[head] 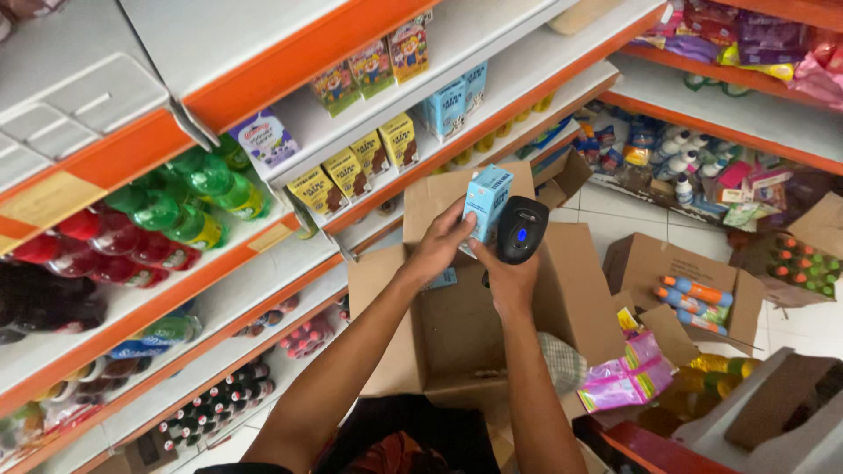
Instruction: The person scans several cartons of milk using a handheld scanner and places them into a cardboard box.
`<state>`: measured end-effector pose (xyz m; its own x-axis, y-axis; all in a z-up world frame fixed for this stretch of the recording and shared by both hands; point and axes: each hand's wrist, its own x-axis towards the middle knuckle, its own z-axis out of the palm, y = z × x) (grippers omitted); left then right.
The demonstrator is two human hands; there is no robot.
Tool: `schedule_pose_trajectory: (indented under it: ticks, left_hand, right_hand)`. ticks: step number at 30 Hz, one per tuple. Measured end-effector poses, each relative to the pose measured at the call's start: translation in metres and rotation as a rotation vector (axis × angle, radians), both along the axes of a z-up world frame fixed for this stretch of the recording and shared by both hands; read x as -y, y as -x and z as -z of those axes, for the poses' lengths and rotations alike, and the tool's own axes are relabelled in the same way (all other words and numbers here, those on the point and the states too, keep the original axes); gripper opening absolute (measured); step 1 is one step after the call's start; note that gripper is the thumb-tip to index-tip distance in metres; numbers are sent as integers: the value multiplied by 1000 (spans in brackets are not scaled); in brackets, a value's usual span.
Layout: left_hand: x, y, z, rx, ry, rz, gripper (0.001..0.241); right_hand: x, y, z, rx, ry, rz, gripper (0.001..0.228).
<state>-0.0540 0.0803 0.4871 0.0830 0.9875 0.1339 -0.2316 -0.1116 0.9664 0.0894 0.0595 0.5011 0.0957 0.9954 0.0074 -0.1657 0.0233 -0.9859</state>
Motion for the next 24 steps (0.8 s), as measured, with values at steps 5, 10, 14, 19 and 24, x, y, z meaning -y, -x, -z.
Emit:
schedule_pose_trajectory:
  ticks: [5,10,14,19,24]
  left_hand:
    - [-41,11,-15,-339,-102,-207,56]
    - [-76,28,-38,-704,-237,-459,34]
    - [-97,28,-71,-945,-138,-434,59]
    - [-122,29,-88,-1200,-13,-354,85]
    - [-130,34,-79,-1208,-57,-361,85]
  right_hand:
    - [-67,2,21,107,4,45,34]
    - [-134,19,45,-35,-143,75,49]
    - [-179,38,57,-88,-258,77,47]
    - [-218,56,75,-151,-322,28,47]
    - [-236,66,88,-78,-355,79,55]
